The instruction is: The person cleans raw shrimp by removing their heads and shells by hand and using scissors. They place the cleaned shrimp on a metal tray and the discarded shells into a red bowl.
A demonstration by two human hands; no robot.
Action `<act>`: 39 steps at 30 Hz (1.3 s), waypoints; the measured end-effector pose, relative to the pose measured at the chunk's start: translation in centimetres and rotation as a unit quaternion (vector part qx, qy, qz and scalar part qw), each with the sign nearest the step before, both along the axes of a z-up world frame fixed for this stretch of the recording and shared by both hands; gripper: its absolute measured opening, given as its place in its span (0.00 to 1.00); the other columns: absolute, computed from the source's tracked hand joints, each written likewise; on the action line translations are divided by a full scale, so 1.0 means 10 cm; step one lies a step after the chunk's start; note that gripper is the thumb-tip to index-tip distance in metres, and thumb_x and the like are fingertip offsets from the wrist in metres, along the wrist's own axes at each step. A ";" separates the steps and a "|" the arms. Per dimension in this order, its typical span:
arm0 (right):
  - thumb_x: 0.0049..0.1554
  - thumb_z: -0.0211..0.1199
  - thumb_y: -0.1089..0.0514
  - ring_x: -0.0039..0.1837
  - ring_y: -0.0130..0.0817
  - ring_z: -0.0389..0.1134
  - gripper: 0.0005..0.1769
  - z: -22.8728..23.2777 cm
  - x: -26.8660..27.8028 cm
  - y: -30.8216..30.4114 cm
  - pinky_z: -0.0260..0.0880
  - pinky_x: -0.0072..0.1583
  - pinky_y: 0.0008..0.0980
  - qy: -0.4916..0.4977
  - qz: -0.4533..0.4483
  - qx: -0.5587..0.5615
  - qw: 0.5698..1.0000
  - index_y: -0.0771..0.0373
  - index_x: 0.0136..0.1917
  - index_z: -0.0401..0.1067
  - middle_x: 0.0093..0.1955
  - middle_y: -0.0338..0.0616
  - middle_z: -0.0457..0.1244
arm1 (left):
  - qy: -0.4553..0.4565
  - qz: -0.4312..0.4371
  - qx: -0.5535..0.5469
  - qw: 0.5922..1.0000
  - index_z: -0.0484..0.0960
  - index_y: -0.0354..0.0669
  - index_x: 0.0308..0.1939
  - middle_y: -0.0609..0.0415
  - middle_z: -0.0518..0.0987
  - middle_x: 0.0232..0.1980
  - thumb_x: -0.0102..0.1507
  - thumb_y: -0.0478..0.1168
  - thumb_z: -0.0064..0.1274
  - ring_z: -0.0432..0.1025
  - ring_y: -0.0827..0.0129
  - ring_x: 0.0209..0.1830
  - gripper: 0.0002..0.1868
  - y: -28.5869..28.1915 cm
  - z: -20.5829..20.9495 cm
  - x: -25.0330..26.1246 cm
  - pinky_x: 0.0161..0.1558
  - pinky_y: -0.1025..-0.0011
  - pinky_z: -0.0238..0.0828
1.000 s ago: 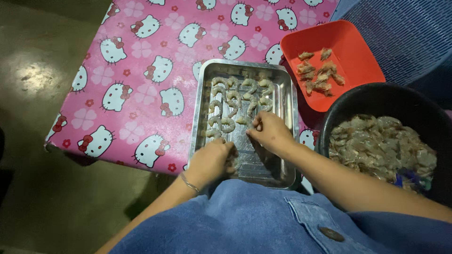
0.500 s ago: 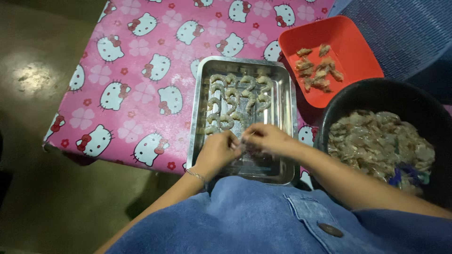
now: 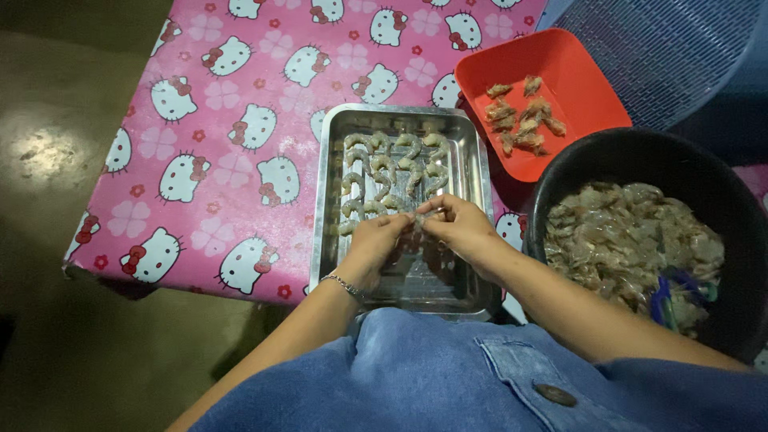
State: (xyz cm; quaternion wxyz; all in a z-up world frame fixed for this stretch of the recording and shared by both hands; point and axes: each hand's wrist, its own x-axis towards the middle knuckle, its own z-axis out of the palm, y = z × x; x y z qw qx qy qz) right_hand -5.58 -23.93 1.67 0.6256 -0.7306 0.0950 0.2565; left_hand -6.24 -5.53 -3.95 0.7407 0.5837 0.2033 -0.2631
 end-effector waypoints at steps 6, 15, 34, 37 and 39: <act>0.52 0.69 0.61 0.41 0.28 0.67 0.15 -0.18 0.07 -0.17 0.70 0.44 0.26 -0.137 0.172 -0.210 0.953 0.65 0.53 0.75 0.40 0.42 0.67 | -0.116 -0.086 0.154 0.978 0.88 0.44 0.46 0.57 0.87 0.38 0.61 0.45 0.57 0.81 0.75 0.32 0.14 0.14 0.42 0.11 0.37 0.73 0.79; 0.58 0.61 0.67 0.45 0.35 0.74 0.11 -0.25 0.16 -0.21 0.78 0.49 0.29 0.047 -0.018 -0.017 0.999 0.74 0.54 0.71 0.46 0.51 0.70 | -0.393 -0.266 0.642 0.602 0.86 0.51 0.43 0.49 0.78 0.46 0.56 0.37 0.56 0.68 0.53 0.51 0.12 0.71 0.84 -0.18 0.43 0.56 0.69; 0.57 0.65 0.65 0.49 0.25 0.72 0.12 0.85 -0.22 -1.52 0.70 0.50 0.24 -0.257 -0.173 -0.197 0.930 0.66 0.55 0.75 0.48 0.42 0.70 | -0.377 -0.288 0.700 0.533 0.84 0.47 0.41 0.46 0.76 0.51 0.54 0.35 0.53 0.66 0.51 0.56 0.12 0.72 0.85 -0.06 0.48 0.53 0.64; 0.58 0.68 0.61 0.45 0.23 0.68 0.09 0.68 -0.38 -1.65 0.67 0.46 0.22 -0.245 -0.176 -0.247 0.921 0.63 0.53 0.77 0.44 0.38 0.69 | -0.378 -0.281 0.723 0.505 0.84 0.47 0.40 0.47 0.76 0.51 0.55 0.36 0.54 0.66 0.53 0.56 0.11 0.70 0.85 -0.08 0.48 0.52 0.63; 0.60 0.67 0.59 0.42 0.21 0.66 0.07 0.54 -0.44 -1.64 0.65 0.43 0.23 -0.215 -0.194 -0.253 0.923 0.60 0.52 0.79 0.42 0.36 0.69 | -0.389 -0.278 0.723 0.499 0.84 0.48 0.40 0.49 0.78 0.49 0.54 0.36 0.55 0.67 0.54 0.55 0.11 0.71 0.88 -0.08 0.48 0.52 0.63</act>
